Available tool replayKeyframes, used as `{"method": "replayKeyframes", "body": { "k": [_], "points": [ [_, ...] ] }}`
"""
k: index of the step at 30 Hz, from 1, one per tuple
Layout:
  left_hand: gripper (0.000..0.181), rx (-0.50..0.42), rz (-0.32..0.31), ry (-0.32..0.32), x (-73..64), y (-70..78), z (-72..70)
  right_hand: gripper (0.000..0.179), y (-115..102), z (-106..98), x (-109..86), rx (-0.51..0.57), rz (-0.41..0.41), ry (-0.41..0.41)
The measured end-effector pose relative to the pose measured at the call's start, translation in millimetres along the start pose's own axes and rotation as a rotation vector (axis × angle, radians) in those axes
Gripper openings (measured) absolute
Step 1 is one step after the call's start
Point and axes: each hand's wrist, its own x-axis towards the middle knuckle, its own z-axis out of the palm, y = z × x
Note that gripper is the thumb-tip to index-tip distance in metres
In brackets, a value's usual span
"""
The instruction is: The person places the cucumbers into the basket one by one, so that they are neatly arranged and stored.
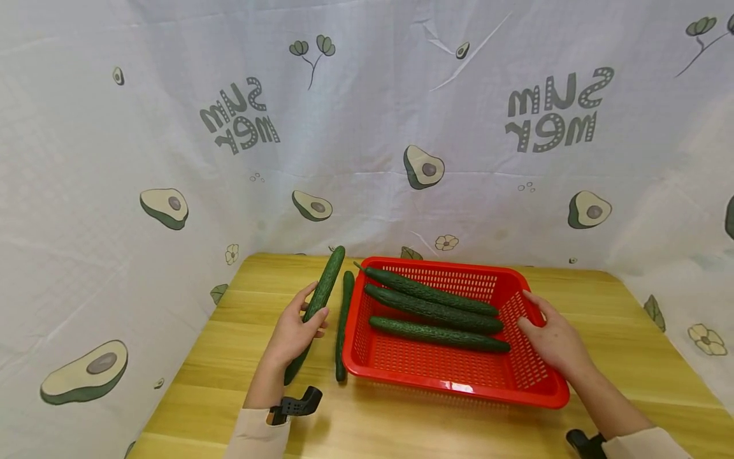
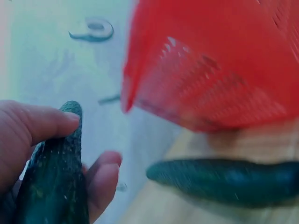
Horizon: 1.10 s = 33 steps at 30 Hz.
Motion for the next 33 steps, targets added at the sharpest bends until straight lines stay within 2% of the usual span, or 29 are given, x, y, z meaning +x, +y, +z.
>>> {"method": "replayKeyframes", "body": {
  "k": [4, 8, 12, 20, 23, 28, 33],
  "points": [
    [0.067, 0.001, 0.046, -0.078, -6.9, 16.3, 0.3, 0.07, -0.7, -0.2, 0.1, -0.011, -0.001, 0.001],
    [0.067, 0.046, 0.097, -0.214, -14.0, 34.5, 3.5, 0.07, -1.4, 0.0, -0.6, -0.013, 0.006, -0.006],
    [0.074, 0.146, 0.159, -0.35, -13.1, 55.9, 10.2, 0.07, -1.9, 0.0, -1.3, -0.001, 0.006, -0.006],
    [0.083, 0.402, 0.314, -0.628, 3.3, 110.2, 35.1, 0.07, -2.1, -0.4, -0.4, -0.022, -0.001, 0.007],
    [0.087, 0.474, 0.362, -0.727, 10.8, 125.3, 47.5, 0.07, -2.7, -0.6, -0.5, -0.027, 0.001, 0.007],
    [0.093, 0.526, 0.414, -0.827, 26.5, 138.7, 72.2, 0.069, -2.1, -0.3, -1.2, -0.032, 0.004, 0.013],
    [0.087, 0.589, 0.447, -0.911, 39.2, 144.0, 97.4, 0.069, -2.4, -1.9, -2.7, -0.049, 0.0, 0.024]
  ]
}}
